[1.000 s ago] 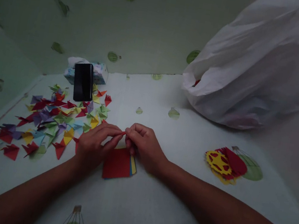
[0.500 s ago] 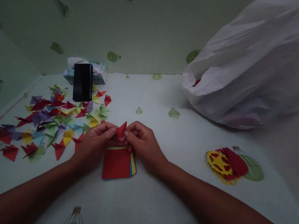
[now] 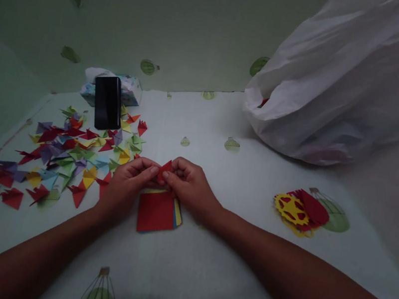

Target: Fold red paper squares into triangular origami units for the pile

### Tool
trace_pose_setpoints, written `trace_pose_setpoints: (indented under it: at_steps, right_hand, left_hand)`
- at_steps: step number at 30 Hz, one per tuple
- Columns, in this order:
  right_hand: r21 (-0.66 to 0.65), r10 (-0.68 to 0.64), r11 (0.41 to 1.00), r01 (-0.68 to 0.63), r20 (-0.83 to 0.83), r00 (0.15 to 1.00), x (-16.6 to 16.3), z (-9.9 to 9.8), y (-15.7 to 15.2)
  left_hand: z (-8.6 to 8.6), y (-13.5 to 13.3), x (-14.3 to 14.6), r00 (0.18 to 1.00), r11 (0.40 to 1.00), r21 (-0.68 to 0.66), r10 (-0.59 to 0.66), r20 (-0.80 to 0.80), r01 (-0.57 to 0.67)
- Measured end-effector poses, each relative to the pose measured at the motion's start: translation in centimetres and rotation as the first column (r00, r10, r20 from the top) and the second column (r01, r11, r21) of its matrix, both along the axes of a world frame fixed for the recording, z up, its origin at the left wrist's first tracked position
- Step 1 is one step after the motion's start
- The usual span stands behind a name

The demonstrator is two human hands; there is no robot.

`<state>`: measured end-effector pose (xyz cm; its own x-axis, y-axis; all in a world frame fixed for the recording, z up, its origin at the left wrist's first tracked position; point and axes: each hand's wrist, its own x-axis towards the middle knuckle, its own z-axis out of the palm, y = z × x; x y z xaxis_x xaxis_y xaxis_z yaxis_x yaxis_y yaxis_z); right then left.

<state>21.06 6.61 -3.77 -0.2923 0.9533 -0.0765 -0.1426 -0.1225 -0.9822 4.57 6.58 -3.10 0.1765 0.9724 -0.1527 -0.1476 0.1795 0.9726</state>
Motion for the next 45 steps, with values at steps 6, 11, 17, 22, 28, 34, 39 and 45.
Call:
trace_pose_setpoints:
  at_steps: [6,11,17,22,28,34,39,45]
  right_hand:
    - [0.002,0.041,0.999,-0.041,-0.039,0.998,0.16,-0.04,0.13]
    - [0.0,0.064,0.998,-0.064,-0.097,0.993,0.24,-0.05,0.21]
    - [-0.015,0.099,0.995,-0.103,-0.151,0.983,0.34,-0.06,0.49]
    - [-0.025,0.104,0.994,-0.107,-0.103,0.989,0.37,0.01,0.59]
    - [0.001,0.086,0.996,-0.086,-0.005,0.996,0.17,0.07,0.32]
    - [-0.052,0.041,0.998,-0.041,-0.001,0.999,0.07,0.04,0.33]
    - [-0.003,0.081,0.997,-0.081,-0.003,0.997,0.03,0.28,0.12]
    - [0.037,0.066,0.997,-0.067,0.039,0.997,0.03,0.36,0.01]
  left_hand:
    - [-0.43,0.19,-0.3,0.996,0.996,-0.068,-0.047,0.073,0.052]
    - [-0.4,0.32,-0.44,0.988,0.992,-0.084,-0.077,0.134,0.089]
    - [-0.21,0.44,-0.34,0.973,0.984,-0.117,-0.107,0.206,0.133]
    - [-0.03,0.69,-0.27,0.989,0.989,-0.123,-0.072,0.128,0.088]
    - [0.44,0.64,-0.12,0.997,0.998,-0.037,-0.056,-0.049,0.055]
    - [0.03,0.48,-0.18,0.997,0.996,-0.045,-0.072,-0.005,0.072]
    - [0.11,0.35,-0.04,0.999,0.998,-0.056,-0.038,-0.01,0.037]
    - [0.44,-0.02,0.16,0.999,0.999,-0.032,0.038,-0.025,-0.038]
